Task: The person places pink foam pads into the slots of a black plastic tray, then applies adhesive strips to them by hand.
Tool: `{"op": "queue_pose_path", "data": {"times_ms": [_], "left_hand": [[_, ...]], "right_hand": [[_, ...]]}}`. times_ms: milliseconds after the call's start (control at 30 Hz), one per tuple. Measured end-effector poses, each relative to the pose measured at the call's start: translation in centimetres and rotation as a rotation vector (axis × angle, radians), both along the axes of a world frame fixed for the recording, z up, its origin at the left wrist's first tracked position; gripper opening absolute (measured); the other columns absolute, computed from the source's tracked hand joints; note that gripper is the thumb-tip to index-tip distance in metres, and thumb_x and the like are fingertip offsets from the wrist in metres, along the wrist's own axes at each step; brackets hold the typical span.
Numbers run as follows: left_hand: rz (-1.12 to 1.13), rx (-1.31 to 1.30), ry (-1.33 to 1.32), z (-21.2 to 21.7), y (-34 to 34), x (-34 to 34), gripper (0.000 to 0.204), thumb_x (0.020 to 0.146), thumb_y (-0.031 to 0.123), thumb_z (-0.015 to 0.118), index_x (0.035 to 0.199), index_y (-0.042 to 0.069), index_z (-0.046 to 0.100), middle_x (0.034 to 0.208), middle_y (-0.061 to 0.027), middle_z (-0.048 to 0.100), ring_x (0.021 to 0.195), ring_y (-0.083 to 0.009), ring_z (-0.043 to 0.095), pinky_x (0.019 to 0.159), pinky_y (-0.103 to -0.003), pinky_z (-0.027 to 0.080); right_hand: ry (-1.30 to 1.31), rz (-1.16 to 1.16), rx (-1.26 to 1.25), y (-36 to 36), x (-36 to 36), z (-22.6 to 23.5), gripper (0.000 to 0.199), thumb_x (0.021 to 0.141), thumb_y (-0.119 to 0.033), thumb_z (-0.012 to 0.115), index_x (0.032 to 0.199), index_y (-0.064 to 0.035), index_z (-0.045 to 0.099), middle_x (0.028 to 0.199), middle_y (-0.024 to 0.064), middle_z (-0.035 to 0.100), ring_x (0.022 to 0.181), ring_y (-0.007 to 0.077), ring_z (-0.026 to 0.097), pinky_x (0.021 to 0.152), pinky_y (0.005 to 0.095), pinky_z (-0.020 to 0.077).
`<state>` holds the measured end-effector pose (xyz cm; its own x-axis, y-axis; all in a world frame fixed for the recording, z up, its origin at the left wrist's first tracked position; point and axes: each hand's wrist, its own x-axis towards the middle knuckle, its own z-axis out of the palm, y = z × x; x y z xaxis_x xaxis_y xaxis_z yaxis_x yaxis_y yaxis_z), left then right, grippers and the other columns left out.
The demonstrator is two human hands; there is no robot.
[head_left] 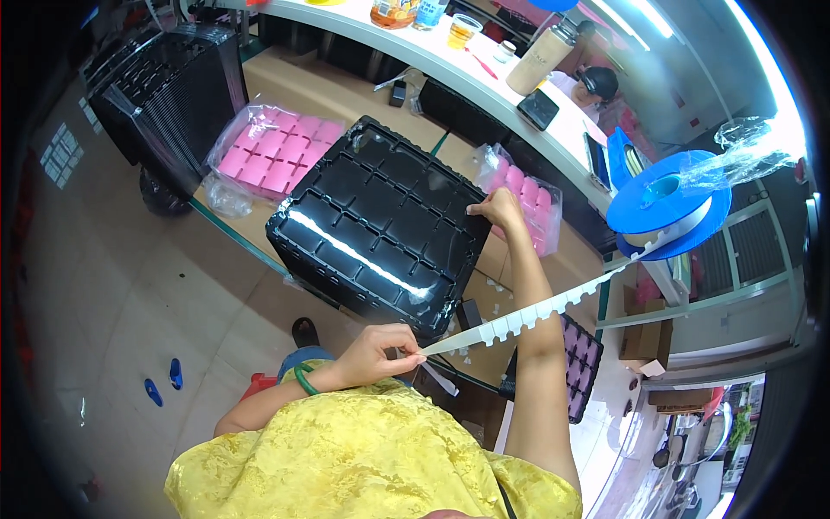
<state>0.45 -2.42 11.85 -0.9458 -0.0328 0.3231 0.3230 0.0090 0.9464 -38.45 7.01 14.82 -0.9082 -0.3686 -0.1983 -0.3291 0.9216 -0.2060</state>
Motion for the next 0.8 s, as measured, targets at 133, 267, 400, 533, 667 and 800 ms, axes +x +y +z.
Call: {"op": "queue_pose_path", "data": {"times_ms": [133, 267, 400, 533, 667, 800], "left_hand": [[-0.008, 0.0, 0.0, 0.0, -0.8, -0.2, 0.009, 0.089, 0.007, 0.076, 0.087, -0.001, 0.072, 0.083, -0.0072, 0.068, 0.072, -0.0158, 0.065, 0.063, -0.028, 0.048], [-0.033, 0.017, 0.006, 0.1, -1.5, -0.6, 0.009, 0.089, 0.007, 0.076, 0.088, -0.001, 0.073, 0.083, -0.0072, 0.068, 0.074, -0.0161, 0.065, 0.064, -0.028, 0.049], [-0.079, 0.007, 0.009, 0.4, -1.9, -1.1, 0.009, 0.089, 0.007, 0.076, 0.089, -0.001, 0.073, 0.084, -0.0072, 0.068, 0.074, -0.0163, 0.065, 0.064, -0.028, 0.049], [-0.07, 0.014, 0.003, 0.3, -2.3, -0.9, 0.009, 0.089, 0.008, 0.076, 0.089, -0.001, 0.073, 0.083, -0.0072, 0.068, 0.075, -0.0164, 0.065, 0.065, -0.029, 0.049], [-0.059, 0.013, 0.008, 0.0, -2.4, -0.8, 0.01, 0.089, 0.008, 0.076, 0.088, -0.001, 0.073, 0.083, -0.0073, 0.068, 0.074, -0.0163, 0.065, 0.064, -0.029, 0.049], [-0.056, 0.005, -0.013, -0.1, -2.3, -0.4, 0.01, 0.089, 0.008, 0.076, 0.088, -0.001, 0.072, 0.084, -0.0077, 0.068, 0.074, -0.0168, 0.065, 0.065, -0.029, 0.049]], "right_hand": [[-0.018, -0.007, 0.029, 0.2, -1.5, -1.1, 0.044, 0.064, -0.039, 0.095, 0.083, -0.004, 0.076, 0.097, 0.0161, 0.077, 0.096, 0.0333, 0.074, 0.085, 0.0447, 0.0563], [-0.128, 0.023, -0.101, 1.5, -3.1, -1.9, 0.042, 0.063, -0.034, 0.094, 0.084, -0.0018, 0.075, 0.095, 0.0174, 0.077, 0.092, 0.0333, 0.075, 0.08, 0.0438, 0.0571], [0.018, 0.008, -0.088, 2.5, -2.1, -1.2, 0.033, 0.067, -0.026, 0.088, 0.079, 0.0011, 0.074, 0.084, 0.0206, 0.075, 0.084, 0.0345, 0.075, 0.076, 0.0441, 0.0587], [0.465, 0.356, 0.189, -1.2, 4.5, -0.9, 0.014, 0.073, -0.011, 0.071, 0.078, 0.0021, 0.075, 0.09, 0.0222, 0.074, 0.088, 0.0385, 0.073, 0.081, 0.048, 0.0597], [0.388, 0.297, -0.059, -1.4, 4.5, -1.5, 0.016, 0.074, -0.017, 0.073, 0.079, -0.002, 0.077, 0.083, 0.022, 0.074, 0.084, 0.0391, 0.073, 0.08, 0.0476, 0.0586], [0.206, 0.049, -0.211, 0.6, 3.0, -2.1, 0.021, 0.076, -0.025, 0.076, 0.082, -0.0055, 0.079, 0.084, 0.0208, 0.075, 0.083, 0.0362, 0.074, 0.079, 0.0452, 0.0575]]}}
